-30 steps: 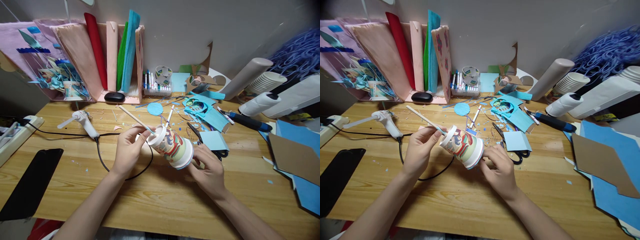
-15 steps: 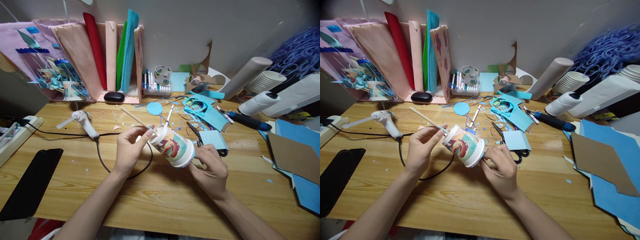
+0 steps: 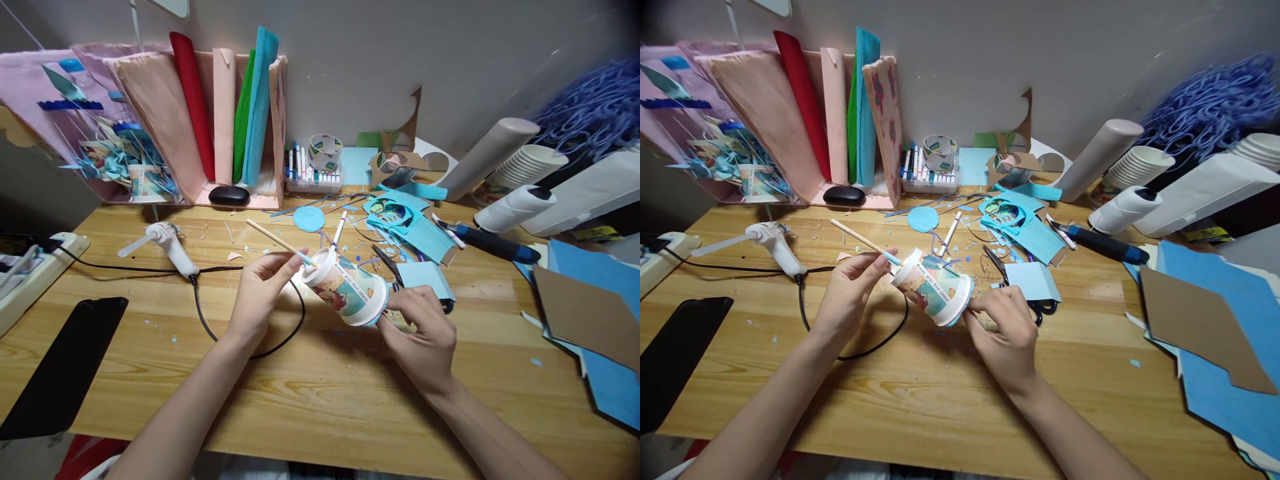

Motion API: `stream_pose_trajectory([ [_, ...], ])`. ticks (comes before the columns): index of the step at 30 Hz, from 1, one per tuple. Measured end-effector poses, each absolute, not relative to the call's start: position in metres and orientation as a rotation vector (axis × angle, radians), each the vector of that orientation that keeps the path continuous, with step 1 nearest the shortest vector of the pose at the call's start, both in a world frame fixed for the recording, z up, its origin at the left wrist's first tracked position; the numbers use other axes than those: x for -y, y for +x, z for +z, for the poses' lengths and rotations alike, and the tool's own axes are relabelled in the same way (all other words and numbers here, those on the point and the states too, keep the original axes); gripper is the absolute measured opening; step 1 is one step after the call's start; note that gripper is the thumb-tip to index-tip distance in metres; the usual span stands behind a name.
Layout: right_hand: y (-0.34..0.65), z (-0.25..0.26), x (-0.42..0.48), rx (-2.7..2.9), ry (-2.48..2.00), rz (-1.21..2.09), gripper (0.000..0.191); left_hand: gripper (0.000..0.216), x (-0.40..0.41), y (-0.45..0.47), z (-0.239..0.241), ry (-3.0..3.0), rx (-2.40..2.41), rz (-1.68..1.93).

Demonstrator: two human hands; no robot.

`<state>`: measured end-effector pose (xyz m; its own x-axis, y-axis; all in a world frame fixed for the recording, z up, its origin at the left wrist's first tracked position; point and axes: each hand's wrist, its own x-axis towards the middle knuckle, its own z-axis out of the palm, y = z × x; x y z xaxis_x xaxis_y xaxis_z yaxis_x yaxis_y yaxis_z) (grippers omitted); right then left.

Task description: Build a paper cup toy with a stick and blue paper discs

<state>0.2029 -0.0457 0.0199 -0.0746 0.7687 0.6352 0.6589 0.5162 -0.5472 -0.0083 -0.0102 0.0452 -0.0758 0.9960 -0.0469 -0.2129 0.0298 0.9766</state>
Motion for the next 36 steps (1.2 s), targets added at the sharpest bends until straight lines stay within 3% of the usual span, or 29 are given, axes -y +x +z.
stream_pose_trajectory([
  [13, 0.200, 0.013, 0.041, 1.623, -1.321, 0.632, 0.014, 0.026, 0.006, -0.009, 0.043, 1.023, -1.129, 1.313],
  [25, 0.184, 0.006, 0.039, 1.198, -1.286, 1.204, 0.014, 0.065, 0.027, 0.016, 0.042, 0.953, -0.887, 1.118],
  [31, 0.153, 0.015, 0.046, 1.198, -1.150, 1.438, 0.014, 0.057, 0.054, 0.016, 0.054, 0.863, -0.940, 1.204],
  [36, 0.126, 0.036, 0.042, 1.688, -1.029, 1.536, 0.018, 0.051, 0.084, -0.027, 0.057, 0.768, -1.046, 1.446],
])
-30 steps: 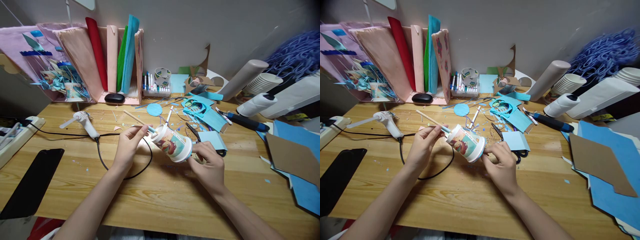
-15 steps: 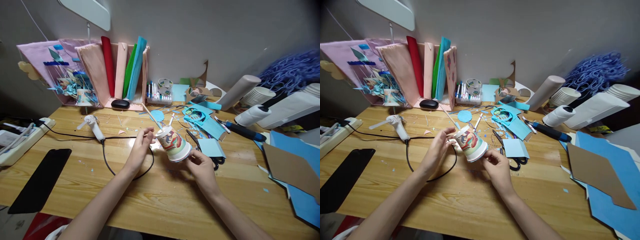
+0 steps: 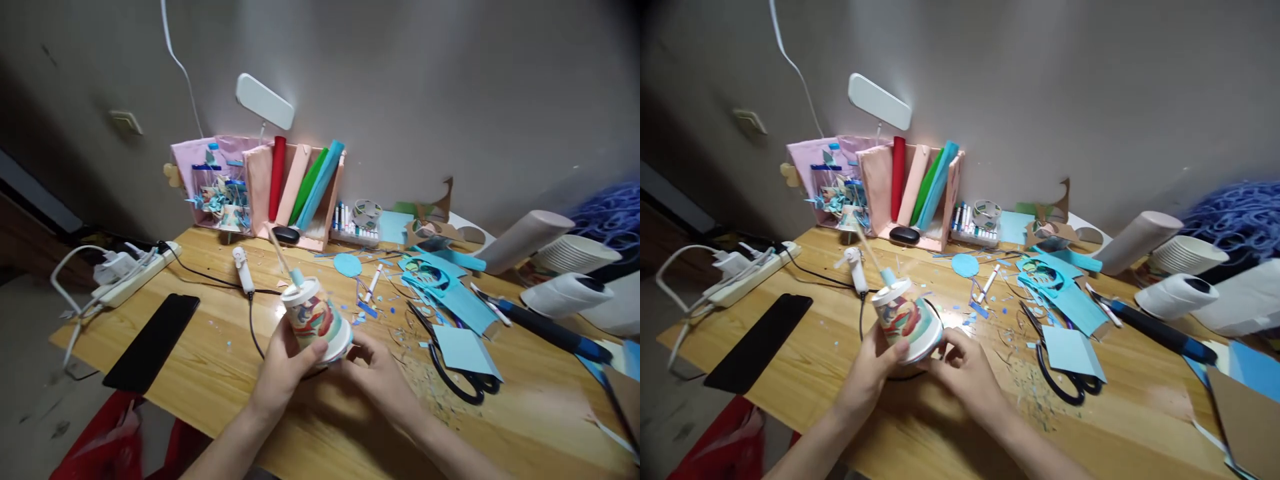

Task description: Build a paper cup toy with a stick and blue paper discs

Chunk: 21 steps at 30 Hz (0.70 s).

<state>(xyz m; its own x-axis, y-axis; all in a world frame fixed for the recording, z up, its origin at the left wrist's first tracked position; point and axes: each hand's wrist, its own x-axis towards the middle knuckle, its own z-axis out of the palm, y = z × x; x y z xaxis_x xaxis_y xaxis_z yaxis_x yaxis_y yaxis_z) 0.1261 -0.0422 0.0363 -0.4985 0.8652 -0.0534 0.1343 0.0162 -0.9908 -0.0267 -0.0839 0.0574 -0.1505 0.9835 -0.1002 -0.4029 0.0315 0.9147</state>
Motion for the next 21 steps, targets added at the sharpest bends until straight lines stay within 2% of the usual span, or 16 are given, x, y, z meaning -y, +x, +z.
stream_pose_trajectory([
  [4, 0.102, 0.045, 0.021, 2.079, -0.909, 1.521, 0.023, 0.056, 0.117, -0.071, 0.053, 0.635, -1.234, 1.660],
  [8, 0.048, 0.026, -0.009, 2.125, -0.999, 1.337, 0.027, 0.070, 0.145, -0.107, 0.055, 0.609, -1.385, 1.689],
  [13, -0.041, 0.006, -0.031, 2.082, -1.077, 1.158, 0.047, 0.062, 0.156, -0.132, 0.075, 1.269, -2.004, 1.446],
  [15, -0.068, 0.006, -0.036, 2.055, -1.117, 1.107, 0.043, 0.055, 0.158, -0.135, 0.082, 1.573, -2.200, 1.415],
  [17, -0.085, 0.007, -0.041, 2.048, -1.127, 1.097, 0.029, 0.053, 0.159, -0.135, 0.086, 1.805, -2.265, 1.424],
  [19, -0.092, 0.007, -0.046, 2.046, -1.114, 1.116, 0.015, 0.054, 0.161, -0.136, 0.086, 1.952, -2.259, 1.427],
  [21, -0.085, 0.009, -0.052, 2.025, -1.094, 1.142, 0.011, 0.057, 0.163, -0.140, 0.084, 2.053, -2.245, 1.407],
])
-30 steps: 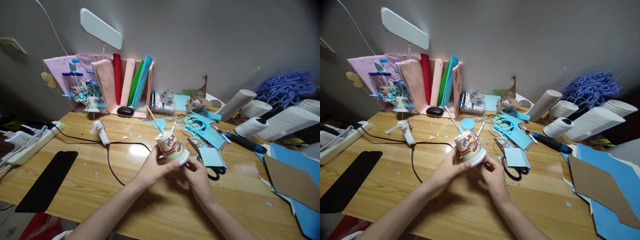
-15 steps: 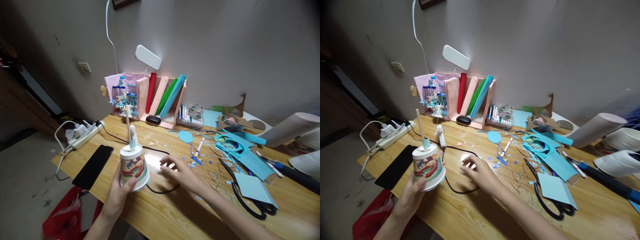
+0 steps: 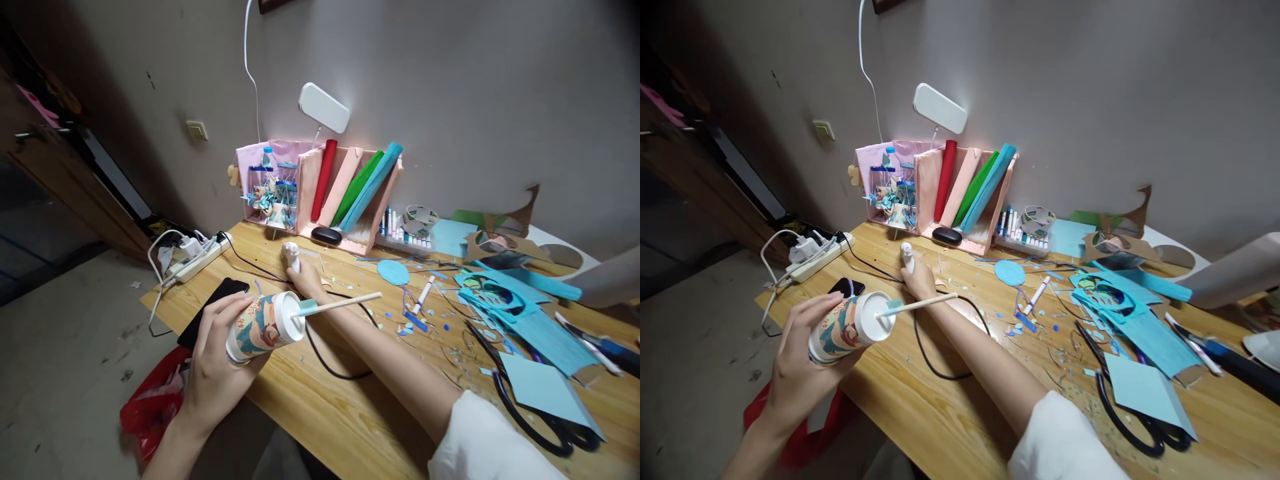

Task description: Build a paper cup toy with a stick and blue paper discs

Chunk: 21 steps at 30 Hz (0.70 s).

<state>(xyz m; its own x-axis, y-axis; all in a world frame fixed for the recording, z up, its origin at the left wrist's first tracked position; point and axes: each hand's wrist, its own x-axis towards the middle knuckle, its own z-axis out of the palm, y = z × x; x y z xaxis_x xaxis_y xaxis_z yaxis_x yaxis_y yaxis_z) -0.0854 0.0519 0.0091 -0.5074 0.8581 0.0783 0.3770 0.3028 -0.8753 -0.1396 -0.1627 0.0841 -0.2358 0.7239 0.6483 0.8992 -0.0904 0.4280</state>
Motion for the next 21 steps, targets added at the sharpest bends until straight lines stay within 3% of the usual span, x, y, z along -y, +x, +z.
stream_pose_trajectory([
  [7, 0.031, 0.049, -0.057, 1.891, -1.076, 1.216, 0.029, 0.065, 0.155, -0.165, 0.069, -1.945, 1.773, -0.981],
  [14, 0.179, 0.065, -0.025, 1.860, -1.150, 1.339, 0.033, 0.054, 0.131, -0.164, 0.068, -2.425, 1.927, -0.641],
  [21, 0.215, 0.067, -0.007, 2.289, -1.044, 1.380, 0.030, 0.049, 0.114, -0.143, 0.084, -2.774, 1.990, -0.501],
])
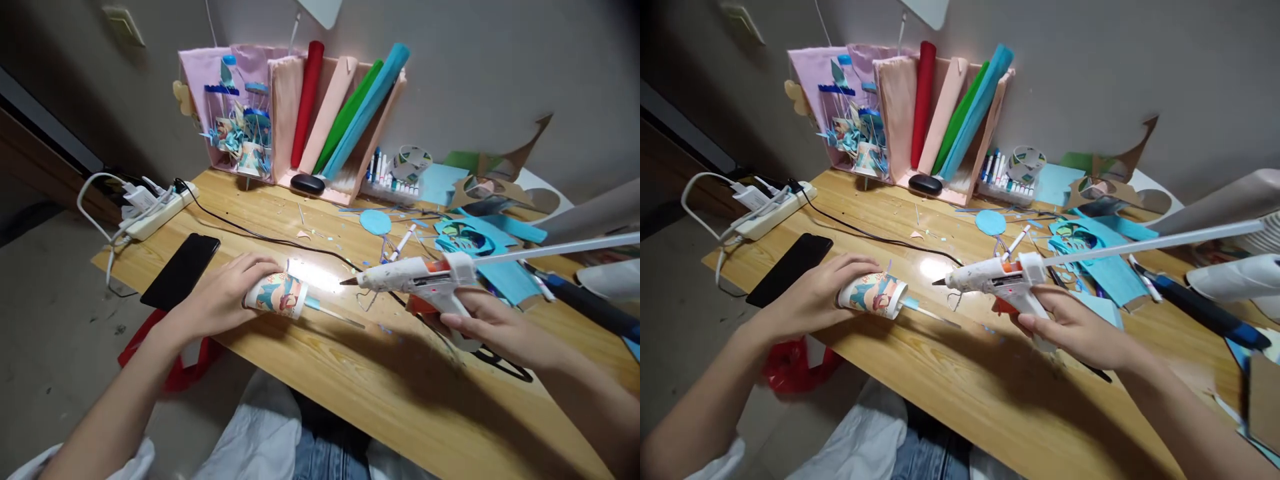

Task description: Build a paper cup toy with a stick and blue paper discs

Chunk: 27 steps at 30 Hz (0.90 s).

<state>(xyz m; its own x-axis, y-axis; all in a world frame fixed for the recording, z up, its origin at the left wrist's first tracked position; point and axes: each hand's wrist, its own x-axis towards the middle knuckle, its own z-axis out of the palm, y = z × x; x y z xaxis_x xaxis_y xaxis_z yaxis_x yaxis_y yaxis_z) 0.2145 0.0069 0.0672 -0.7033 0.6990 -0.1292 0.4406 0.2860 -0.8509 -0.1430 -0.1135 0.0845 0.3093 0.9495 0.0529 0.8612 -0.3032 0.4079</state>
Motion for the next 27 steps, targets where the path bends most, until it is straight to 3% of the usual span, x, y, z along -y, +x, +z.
stream_pose_trajectory([
  [8, 0.198, 0.071, -0.009, 2.704, -0.898, 1.178, 0.027, 0.050, 0.107, -0.127, 0.090, 2.270, -1.524, 0.298],
  [27, 0.183, 0.079, -0.010, 2.717, -0.752, 1.553, 0.019, 0.053, 0.108, -0.122, 0.085, 2.314, -1.440, 0.287],
])
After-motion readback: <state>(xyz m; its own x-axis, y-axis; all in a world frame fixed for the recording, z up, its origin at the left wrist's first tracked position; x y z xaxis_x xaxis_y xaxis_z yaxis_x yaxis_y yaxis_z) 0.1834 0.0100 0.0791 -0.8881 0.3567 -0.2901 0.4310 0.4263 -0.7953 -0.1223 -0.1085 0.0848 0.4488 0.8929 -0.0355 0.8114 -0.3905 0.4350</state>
